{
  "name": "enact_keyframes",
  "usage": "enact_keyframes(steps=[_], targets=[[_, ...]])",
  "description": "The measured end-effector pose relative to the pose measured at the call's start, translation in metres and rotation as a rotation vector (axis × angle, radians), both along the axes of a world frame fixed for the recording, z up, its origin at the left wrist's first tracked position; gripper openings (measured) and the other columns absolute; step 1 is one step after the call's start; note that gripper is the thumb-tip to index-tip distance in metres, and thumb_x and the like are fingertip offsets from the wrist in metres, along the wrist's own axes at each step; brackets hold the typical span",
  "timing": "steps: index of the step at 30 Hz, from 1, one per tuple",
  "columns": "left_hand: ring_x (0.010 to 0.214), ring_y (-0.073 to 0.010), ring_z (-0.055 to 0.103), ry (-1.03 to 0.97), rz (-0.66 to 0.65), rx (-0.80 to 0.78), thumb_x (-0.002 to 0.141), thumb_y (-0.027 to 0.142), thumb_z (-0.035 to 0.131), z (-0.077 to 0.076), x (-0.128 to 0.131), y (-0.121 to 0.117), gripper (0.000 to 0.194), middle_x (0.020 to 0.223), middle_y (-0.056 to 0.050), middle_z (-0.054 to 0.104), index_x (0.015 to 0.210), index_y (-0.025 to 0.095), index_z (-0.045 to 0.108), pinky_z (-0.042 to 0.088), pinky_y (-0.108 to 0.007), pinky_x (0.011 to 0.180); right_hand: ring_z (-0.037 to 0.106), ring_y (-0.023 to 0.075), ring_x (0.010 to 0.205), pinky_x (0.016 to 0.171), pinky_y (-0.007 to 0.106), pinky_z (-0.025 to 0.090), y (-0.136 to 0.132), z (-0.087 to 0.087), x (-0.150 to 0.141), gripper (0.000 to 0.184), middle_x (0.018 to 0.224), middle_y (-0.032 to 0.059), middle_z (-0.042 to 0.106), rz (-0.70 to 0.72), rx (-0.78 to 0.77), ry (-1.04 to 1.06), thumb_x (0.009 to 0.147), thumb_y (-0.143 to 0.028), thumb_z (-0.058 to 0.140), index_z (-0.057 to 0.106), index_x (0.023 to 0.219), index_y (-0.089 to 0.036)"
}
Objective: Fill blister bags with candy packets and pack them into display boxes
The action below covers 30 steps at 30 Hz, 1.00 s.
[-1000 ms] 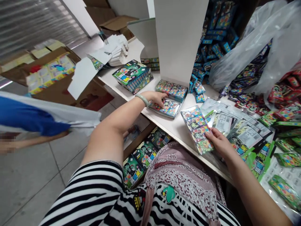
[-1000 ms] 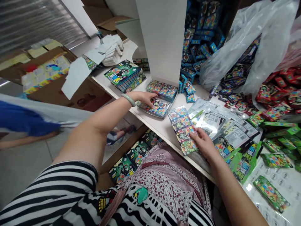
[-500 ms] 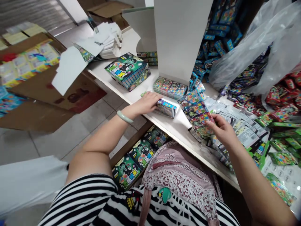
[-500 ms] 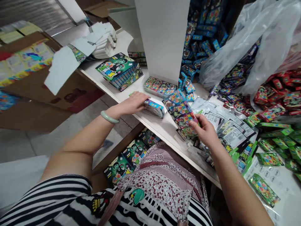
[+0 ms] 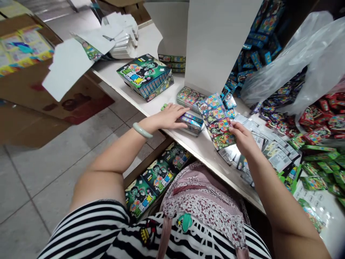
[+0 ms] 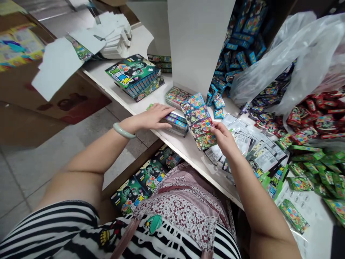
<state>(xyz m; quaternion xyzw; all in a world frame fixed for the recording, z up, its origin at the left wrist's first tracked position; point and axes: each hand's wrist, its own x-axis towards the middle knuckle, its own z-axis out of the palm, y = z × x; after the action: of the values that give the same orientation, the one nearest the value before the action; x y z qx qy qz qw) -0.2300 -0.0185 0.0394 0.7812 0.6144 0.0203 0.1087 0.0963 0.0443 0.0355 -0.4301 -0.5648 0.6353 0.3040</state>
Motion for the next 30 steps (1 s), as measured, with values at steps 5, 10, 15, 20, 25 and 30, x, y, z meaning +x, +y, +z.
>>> enact_keyframes(steps=[5, 10, 15, 20, 25, 30], targets=[[0.119, -0.0258, 0.060, -0.245, 0.040, 0.161, 0.098, 0.050, 0.041, -0.003, -0.009, 0.007, 0.053, 0.127, -0.012, 0.067, 0.137, 0.018, 0.057, 0.040, -0.039, 0.108, 0.065, 0.0193, 0.077, 0.075, 0.033, 0.053, 0.006, 0.004, -0.004, 0.029, 0.080, -0.0026, 0.067, 0.041, -0.034, 0.012, 0.066, -0.043, 0.072, 0.064, 0.089, -0.027], [0.118, -0.0225, 0.062, -0.379, -0.047, 0.145, 0.096, 0.043, 0.045, 0.002, -0.004, 0.016, 0.044, 0.127, -0.011, 0.068, 0.125, 0.016, 0.064, 0.045, -0.034, 0.105, 0.065, 0.0180, 0.079, 0.076, 0.032, 0.054, 0.013, 0.016, -0.013, 0.031, 0.085, -0.0019, 0.067, 0.024, 0.024, 0.084, 0.061, -0.032, 0.073, 0.063, 0.090, -0.027], [0.117, -0.0235, 0.063, -0.495, 0.001, 0.131, 0.094, 0.049, 0.049, 0.009, 0.001, 0.018, 0.049, 0.128, -0.012, 0.067, 0.126, 0.015, 0.063, 0.046, -0.036, 0.107, 0.061, 0.0235, 0.116, 0.093, 0.038, 0.053, 0.025, 0.020, -0.033, 0.044, 0.121, 0.0025, 0.066, -0.092, 0.295, 0.189, 0.073, -0.039, 0.063, 0.059, 0.116, -0.031], [0.128, -0.0247, 0.057, -0.785, 0.048, 0.182, 0.100, 0.054, 0.039, 0.028, 0.024, 0.027, 0.057, 0.137, -0.013, 0.059, 0.145, 0.017, 0.042, 0.047, -0.036, 0.106, 0.063, 0.0219, 0.107, 0.098, 0.038, 0.050, 0.042, 0.016, -0.077, 0.035, 0.106, 0.0005, 0.068, -0.016, 0.299, 0.322, 0.067, -0.030, 0.069, 0.057, 0.099, -0.028], [0.120, -0.0225, 0.061, -0.850, 0.128, 0.438, 0.097, 0.043, 0.050, 0.046, 0.022, 0.047, 0.045, 0.125, -0.008, 0.063, 0.135, 0.018, 0.047, 0.048, -0.036, 0.103, 0.066, 0.0219, 0.097, 0.095, 0.041, 0.053, 0.049, -0.002, -0.113, 0.038, 0.100, 0.0019, 0.068, 0.170, 0.334, 0.251, 0.066, -0.031, 0.071, 0.057, 0.101, -0.025], [0.103, -0.0192, 0.063, -0.665, 0.113, 0.451, 0.087, 0.029, 0.058, 0.048, -0.022, 0.045, 0.035, 0.109, -0.004, 0.068, 0.118, 0.015, 0.062, 0.048, -0.031, 0.094, 0.068, 0.0244, 0.100, 0.098, 0.046, 0.052, 0.081, -0.028, -0.104, 0.032, 0.105, 0.0103, 0.072, 0.037, 0.505, -0.039, 0.077, -0.028, 0.059, 0.063, 0.107, -0.018]])
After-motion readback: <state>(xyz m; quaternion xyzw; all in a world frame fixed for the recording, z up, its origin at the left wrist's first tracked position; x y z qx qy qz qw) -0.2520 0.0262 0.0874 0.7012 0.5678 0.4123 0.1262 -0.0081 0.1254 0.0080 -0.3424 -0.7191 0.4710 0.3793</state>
